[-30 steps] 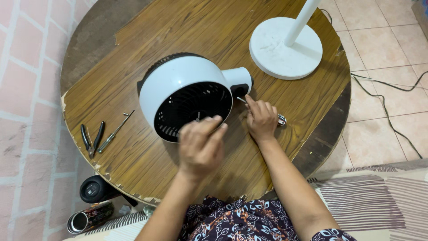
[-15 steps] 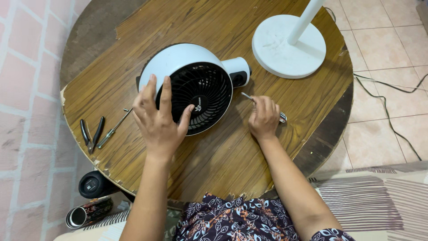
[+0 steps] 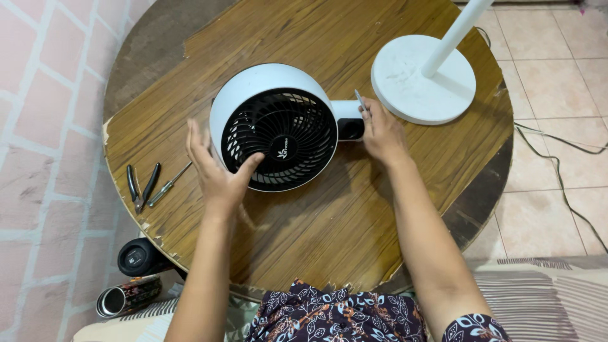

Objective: The person disassembles a white pedestal fan on a wooden table. They use a screwdriver to remove screws from the neck and fan head, detach the stand, remove the front grille, and begin opening the motor housing.

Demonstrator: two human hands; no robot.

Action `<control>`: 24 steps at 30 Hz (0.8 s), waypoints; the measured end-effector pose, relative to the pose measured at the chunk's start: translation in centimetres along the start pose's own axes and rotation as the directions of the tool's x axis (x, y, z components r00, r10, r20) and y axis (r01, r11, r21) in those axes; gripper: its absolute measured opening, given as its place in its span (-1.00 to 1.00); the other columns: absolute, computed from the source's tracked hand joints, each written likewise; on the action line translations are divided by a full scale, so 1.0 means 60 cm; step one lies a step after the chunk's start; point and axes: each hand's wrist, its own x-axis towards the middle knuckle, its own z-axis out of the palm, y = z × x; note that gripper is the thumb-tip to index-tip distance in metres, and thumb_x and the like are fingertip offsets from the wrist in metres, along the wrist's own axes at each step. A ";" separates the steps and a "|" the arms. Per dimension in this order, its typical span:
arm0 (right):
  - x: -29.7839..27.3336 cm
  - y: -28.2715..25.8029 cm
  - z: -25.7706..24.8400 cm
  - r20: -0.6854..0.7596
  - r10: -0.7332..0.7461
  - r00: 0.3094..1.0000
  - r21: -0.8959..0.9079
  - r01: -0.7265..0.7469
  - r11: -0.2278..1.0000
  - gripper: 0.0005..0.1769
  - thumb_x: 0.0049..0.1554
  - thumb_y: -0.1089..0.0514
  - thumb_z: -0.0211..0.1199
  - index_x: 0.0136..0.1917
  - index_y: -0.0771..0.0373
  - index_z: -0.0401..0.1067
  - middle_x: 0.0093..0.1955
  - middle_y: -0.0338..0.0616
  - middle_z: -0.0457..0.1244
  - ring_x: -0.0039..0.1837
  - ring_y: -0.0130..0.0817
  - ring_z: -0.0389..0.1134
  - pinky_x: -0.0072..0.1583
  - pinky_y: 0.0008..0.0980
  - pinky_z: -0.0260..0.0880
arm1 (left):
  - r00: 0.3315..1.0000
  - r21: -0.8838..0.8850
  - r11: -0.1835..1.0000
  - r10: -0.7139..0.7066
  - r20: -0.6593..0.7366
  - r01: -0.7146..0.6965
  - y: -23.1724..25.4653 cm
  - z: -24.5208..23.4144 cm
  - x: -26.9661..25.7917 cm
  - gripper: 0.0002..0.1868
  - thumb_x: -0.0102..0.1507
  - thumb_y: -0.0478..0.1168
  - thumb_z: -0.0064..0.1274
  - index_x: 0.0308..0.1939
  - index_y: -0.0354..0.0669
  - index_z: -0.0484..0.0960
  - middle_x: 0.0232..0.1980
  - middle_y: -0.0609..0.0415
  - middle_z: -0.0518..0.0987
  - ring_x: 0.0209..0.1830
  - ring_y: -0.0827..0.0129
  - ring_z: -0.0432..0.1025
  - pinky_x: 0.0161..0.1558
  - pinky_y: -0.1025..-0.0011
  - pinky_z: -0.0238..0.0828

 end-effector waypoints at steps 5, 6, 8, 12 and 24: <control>-0.015 -0.016 -0.025 0.018 -0.114 0.993 -0.100 0.116 0.988 -0.29 0.05 -0.28 0.38 0.33 0.10 0.36 0.33 -0.14 0.29 0.27 -0.02 0.36 0.20 -0.09 0.36 | 0.932 -0.560 0.758 -0.353 0.078 0.334 -0.066 0.048 -0.048 -0.03 0.40 0.23 -0.04 0.61 -0.32 -0.11 0.59 -0.18 0.17 0.60 0.12 0.06 0.58 0.21 -0.09; -0.017 -0.019 -0.031 0.029 -0.148 0.989 -0.126 0.151 0.981 -0.16 -0.08 -0.36 0.48 0.30 0.11 0.37 0.33 -0.13 0.28 0.27 -0.01 0.35 0.19 -0.09 0.36 | 0.949 -0.517 0.804 -0.310 0.058 0.294 -0.070 0.059 -0.057 -0.08 0.42 0.20 -0.06 0.60 -0.32 -0.08 0.59 -0.16 0.16 0.60 0.14 0.06 0.57 0.21 -0.11; -0.026 -0.026 -0.039 0.076 -0.143 0.987 -0.179 0.154 0.972 -0.02 -0.22 -0.37 0.51 0.36 0.06 0.36 0.33 -0.11 0.26 0.23 -0.01 0.37 0.14 -0.08 0.38 | 0.974 -0.420 0.881 -0.226 0.026 0.216 -0.064 0.072 -0.078 -0.16 0.45 0.14 -0.09 0.59 -0.33 -0.01 0.59 -0.14 0.15 0.59 0.16 0.04 0.56 0.21 -0.14; -0.047 -0.047 -0.049 0.149 -0.082 0.985 -0.281 0.121 0.952 0.02 -0.21 -0.40 0.49 0.43 0.00 0.35 0.29 -0.03 0.24 0.15 0.01 0.39 0.11 -0.04 0.42 | 0.924 -0.608 0.713 -0.368 0.102 0.350 -0.027 0.054 -0.064 -0.23 0.42 0.10 -0.19 0.57 -0.25 -0.01 0.52 -0.07 0.23 0.49 0.21 0.18 0.41 0.20 0.12; -0.153 -0.115 -0.002 0.393 0.235 0.889 -0.120 -0.203 0.972 -0.14 -0.19 -0.56 0.37 -0.09 0.30 0.57 -0.16 0.09 0.43 -0.09 -0.07 0.50 0.00 -0.11 0.51 | 0.991 0.335 0.940 0.024 0.131 -0.067 0.116 0.067 -0.038 0.03 0.23 0.18 0.31 0.56 -0.30 0.16 0.45 -0.25 0.22 0.51 -0.14 0.16 0.48 -0.05 0.11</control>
